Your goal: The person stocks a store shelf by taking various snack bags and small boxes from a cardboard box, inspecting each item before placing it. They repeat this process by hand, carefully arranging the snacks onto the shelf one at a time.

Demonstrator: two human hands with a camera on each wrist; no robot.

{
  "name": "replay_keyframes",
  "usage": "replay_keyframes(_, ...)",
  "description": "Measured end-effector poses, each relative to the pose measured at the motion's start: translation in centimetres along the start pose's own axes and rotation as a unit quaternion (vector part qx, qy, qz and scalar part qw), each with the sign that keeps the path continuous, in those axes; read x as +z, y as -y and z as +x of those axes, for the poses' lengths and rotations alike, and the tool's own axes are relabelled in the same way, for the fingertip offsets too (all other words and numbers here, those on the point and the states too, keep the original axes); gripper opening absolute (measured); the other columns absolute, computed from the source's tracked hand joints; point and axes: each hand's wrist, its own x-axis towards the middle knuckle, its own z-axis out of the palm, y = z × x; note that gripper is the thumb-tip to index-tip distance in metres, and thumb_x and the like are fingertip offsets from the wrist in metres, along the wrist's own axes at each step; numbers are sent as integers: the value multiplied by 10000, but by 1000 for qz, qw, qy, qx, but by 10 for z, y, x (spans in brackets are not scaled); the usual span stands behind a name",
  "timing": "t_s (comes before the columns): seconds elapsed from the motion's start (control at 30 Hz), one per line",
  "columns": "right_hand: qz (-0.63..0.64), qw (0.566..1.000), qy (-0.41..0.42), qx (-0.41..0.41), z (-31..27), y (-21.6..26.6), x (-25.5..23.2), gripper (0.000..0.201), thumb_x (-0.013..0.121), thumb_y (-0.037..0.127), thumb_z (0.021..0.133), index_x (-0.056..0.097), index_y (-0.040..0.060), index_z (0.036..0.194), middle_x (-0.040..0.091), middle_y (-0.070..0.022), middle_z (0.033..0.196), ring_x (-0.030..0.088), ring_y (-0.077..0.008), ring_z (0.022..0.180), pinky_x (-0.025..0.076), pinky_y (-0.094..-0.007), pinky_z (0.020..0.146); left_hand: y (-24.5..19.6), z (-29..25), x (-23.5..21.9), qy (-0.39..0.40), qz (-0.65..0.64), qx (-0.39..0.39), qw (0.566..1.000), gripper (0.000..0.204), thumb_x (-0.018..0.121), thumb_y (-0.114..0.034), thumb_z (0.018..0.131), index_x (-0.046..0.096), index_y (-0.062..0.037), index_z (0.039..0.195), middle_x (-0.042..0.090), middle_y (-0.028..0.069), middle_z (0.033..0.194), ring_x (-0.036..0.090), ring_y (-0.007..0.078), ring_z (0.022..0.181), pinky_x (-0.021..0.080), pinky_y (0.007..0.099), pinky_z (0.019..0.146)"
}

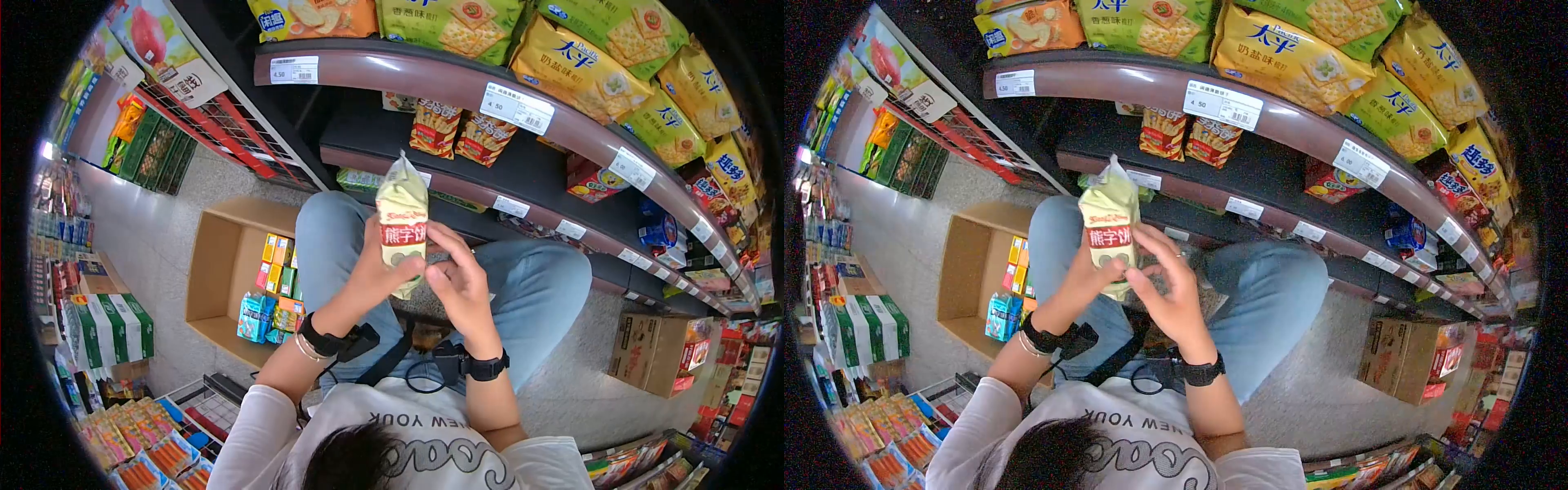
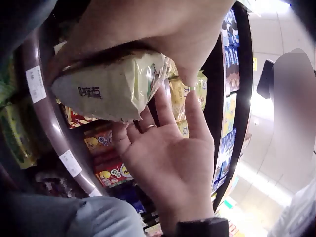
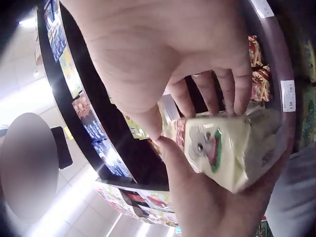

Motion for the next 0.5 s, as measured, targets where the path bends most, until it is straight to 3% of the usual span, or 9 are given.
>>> replay_keyframes(0.03,-78,997,-10,-8,1,10,3,370,626,179,836,568,67,1184,512,-91,1285,507,-191,1085,420,-302,875,-12,-1,2,2,-68,-42,997,637,587,-364,877,311,-4,1324,459,108,1241,473,170,1136,394,300,943)
replay_keyframes(0.13,-186,978,45,-79,4,6,-7,327,599,188,855,592,61,1156,561,-84,1231,505,-203,1070,407,-307,889,-20,7,-10,9,-303,-129,944,576,387,-471,944,350,-46,1332,511,84,1245,507,198,1135,412,348,957)
replay_keyframes(0.17,-162,984,32,-64,3,10,-4,291,574,198,873,613,57,1125,589,-74,1189,506,-205,1046,399,-320,898,-24,9,-12,3,-349,-173,921,571,250,-489,961,347,-74,1340,509,95,1260,521,222,1132,423,378,961)
replay_keyframes(0.37,-86,995,44,17,3,4,-3,320,578,215,871,590,49,1144,588,-109,1152,511,-206,1016,401,-319,892,-19,5,-18,-10,-364,-158,918,592,229,-518,951,349,-91,1344,504,100,1268,513,234,1147,424,392,963)
replay_keyframes(0.5,-178,984,23,-6,6,-2,11,555,674,265,792,470,29,1250,562,-146,1157,520,-262,1058,403,-339,909,-17,6,-18,49,-391,-103,913,592,227,-508,959,321,-84,1361,475,85,1283,477,190,1171,394,357,984)
